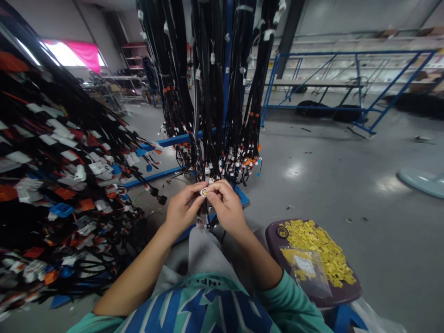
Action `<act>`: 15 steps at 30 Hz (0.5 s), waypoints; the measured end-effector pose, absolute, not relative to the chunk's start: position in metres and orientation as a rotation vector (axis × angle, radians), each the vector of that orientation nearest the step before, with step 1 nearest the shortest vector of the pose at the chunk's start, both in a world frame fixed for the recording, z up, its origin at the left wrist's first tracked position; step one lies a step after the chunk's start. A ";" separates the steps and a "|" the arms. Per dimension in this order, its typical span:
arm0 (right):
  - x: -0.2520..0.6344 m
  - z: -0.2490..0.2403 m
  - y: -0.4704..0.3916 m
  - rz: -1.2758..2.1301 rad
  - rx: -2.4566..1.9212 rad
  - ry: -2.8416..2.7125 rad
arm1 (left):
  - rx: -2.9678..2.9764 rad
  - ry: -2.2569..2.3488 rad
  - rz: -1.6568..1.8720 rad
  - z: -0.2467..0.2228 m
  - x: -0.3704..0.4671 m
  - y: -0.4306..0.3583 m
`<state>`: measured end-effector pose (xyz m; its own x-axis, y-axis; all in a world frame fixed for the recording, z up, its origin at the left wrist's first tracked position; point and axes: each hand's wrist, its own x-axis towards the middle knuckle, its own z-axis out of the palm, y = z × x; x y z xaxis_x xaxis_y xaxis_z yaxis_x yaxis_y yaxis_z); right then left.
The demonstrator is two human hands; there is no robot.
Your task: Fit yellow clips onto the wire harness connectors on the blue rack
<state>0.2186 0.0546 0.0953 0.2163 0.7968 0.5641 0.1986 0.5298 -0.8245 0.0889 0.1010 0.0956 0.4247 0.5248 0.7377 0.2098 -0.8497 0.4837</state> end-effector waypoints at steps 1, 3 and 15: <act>0.218 0.095 0.054 0.541 -0.956 -1.313 | 2.370 0.632 1.399 0.095 0.089 0.101; 0.218 0.095 0.054 0.547 -0.949 -1.306 | 2.385 0.636 1.403 0.094 0.088 0.102; 0.220 0.093 0.046 1.007 -0.947 -1.072 | 2.749 0.417 1.611 0.088 0.091 0.104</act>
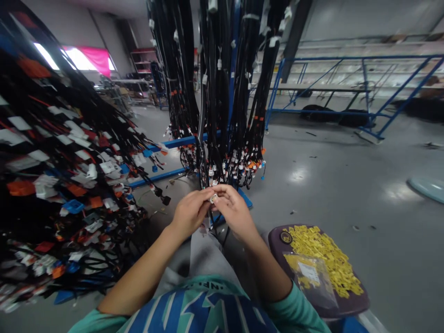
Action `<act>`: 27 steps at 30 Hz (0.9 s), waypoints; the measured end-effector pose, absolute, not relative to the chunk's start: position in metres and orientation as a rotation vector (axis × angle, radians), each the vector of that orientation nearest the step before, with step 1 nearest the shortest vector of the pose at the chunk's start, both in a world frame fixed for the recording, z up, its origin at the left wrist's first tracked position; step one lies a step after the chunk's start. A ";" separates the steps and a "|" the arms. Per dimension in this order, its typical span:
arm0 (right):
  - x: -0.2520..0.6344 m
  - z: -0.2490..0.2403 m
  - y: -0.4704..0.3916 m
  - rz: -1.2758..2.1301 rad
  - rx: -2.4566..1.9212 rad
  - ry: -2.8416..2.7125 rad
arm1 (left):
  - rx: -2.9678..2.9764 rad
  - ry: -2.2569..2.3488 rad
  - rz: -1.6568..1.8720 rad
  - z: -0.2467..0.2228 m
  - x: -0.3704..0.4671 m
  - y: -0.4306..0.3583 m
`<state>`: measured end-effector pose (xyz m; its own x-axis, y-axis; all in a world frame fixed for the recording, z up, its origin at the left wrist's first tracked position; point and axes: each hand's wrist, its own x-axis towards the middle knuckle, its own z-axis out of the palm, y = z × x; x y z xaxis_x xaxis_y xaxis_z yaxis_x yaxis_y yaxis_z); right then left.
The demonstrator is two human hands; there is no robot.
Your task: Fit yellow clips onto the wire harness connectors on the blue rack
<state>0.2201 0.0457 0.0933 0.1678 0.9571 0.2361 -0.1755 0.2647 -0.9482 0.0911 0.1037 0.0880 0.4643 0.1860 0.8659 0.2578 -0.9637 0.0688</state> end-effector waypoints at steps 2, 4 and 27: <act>0.225 0.095 0.044 1.066 -0.938 -1.076 | -2.548 -0.384 -1.519 0.088 0.093 0.102; 0.229 0.096 0.043 1.112 -0.921 -1.090 | -2.526 -0.385 -1.510 0.089 0.094 0.101; 0.230 0.082 0.062 1.312 -0.800 -0.821 | -2.766 -0.468 -1.114 0.086 0.095 0.103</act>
